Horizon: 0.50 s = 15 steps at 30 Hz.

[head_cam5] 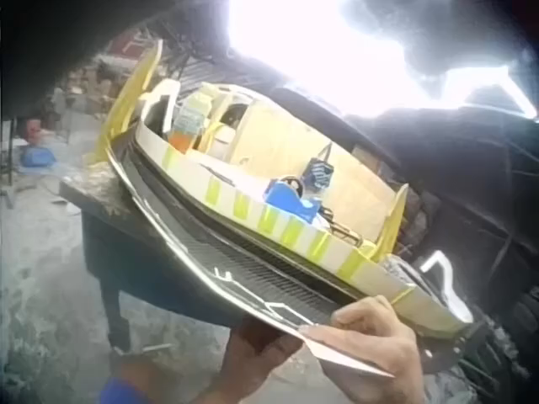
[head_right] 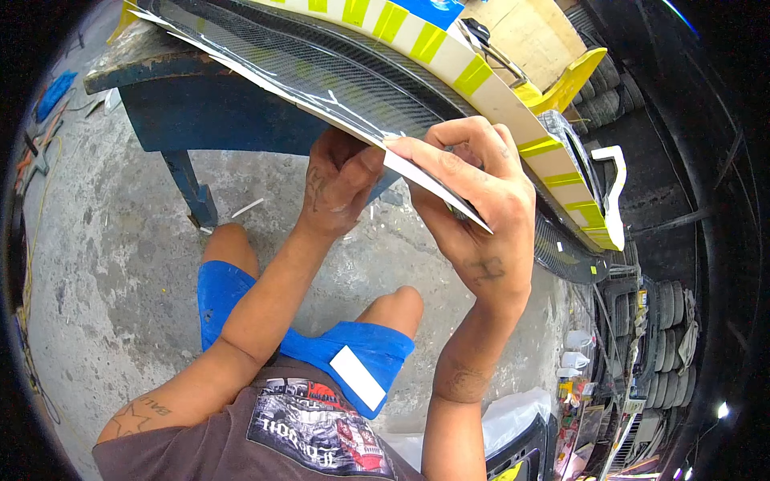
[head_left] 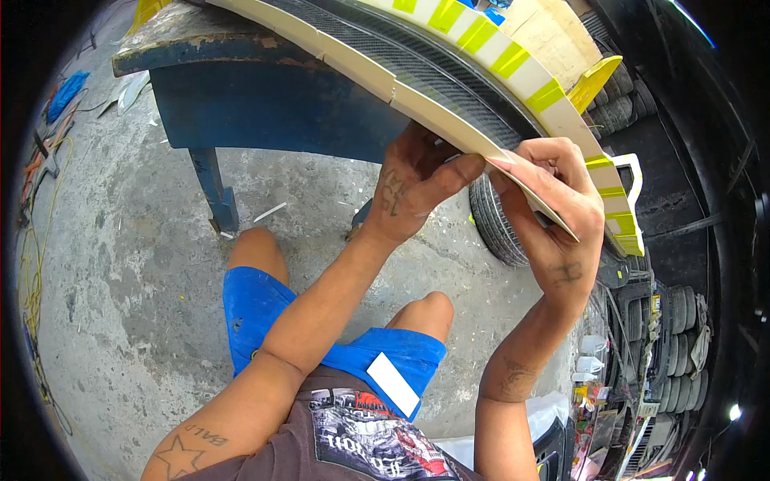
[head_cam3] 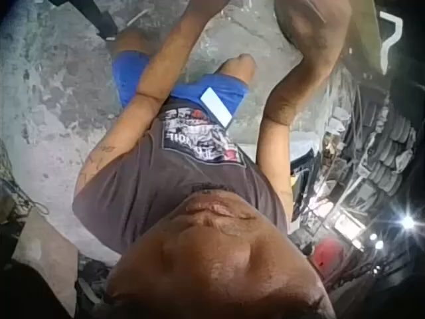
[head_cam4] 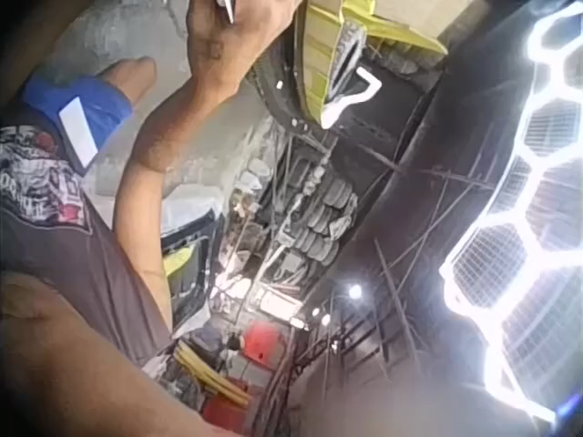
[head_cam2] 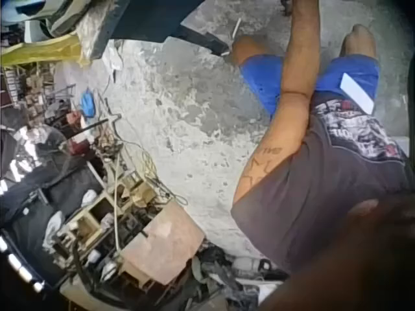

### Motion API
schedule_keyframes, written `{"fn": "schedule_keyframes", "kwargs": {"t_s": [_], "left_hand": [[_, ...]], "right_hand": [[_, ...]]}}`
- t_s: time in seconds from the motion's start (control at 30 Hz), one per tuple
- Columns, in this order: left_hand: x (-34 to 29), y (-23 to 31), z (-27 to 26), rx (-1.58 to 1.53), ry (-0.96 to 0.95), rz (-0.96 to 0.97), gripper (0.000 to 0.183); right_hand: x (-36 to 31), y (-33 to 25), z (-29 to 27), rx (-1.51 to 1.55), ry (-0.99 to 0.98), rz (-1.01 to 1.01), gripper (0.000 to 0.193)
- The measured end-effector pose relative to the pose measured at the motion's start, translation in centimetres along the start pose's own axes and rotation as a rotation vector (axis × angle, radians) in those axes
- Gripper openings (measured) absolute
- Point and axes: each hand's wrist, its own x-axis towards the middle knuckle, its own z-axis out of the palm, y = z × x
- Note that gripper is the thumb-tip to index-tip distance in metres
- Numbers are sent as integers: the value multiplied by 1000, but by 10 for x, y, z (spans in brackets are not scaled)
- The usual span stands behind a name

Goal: Cutting and applying tape or white paper strips to a carbon fiber car component.

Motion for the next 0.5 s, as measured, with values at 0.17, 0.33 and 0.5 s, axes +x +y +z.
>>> {"fn": "schedule_keyframes", "kwargs": {"t_s": [0.17,0.33,0.5], "left_hand": [[-2,-2,9,-34,20,124,31],[-1,0,14,-9,54,102,40],[4,-5,16,-4,69,120,45]], "right_hand": [[-3,1,0,10,10,-16,46],[-1,4,0,-28,12,-66,47],[2,1,-3,-64,17,-81,48]]}}
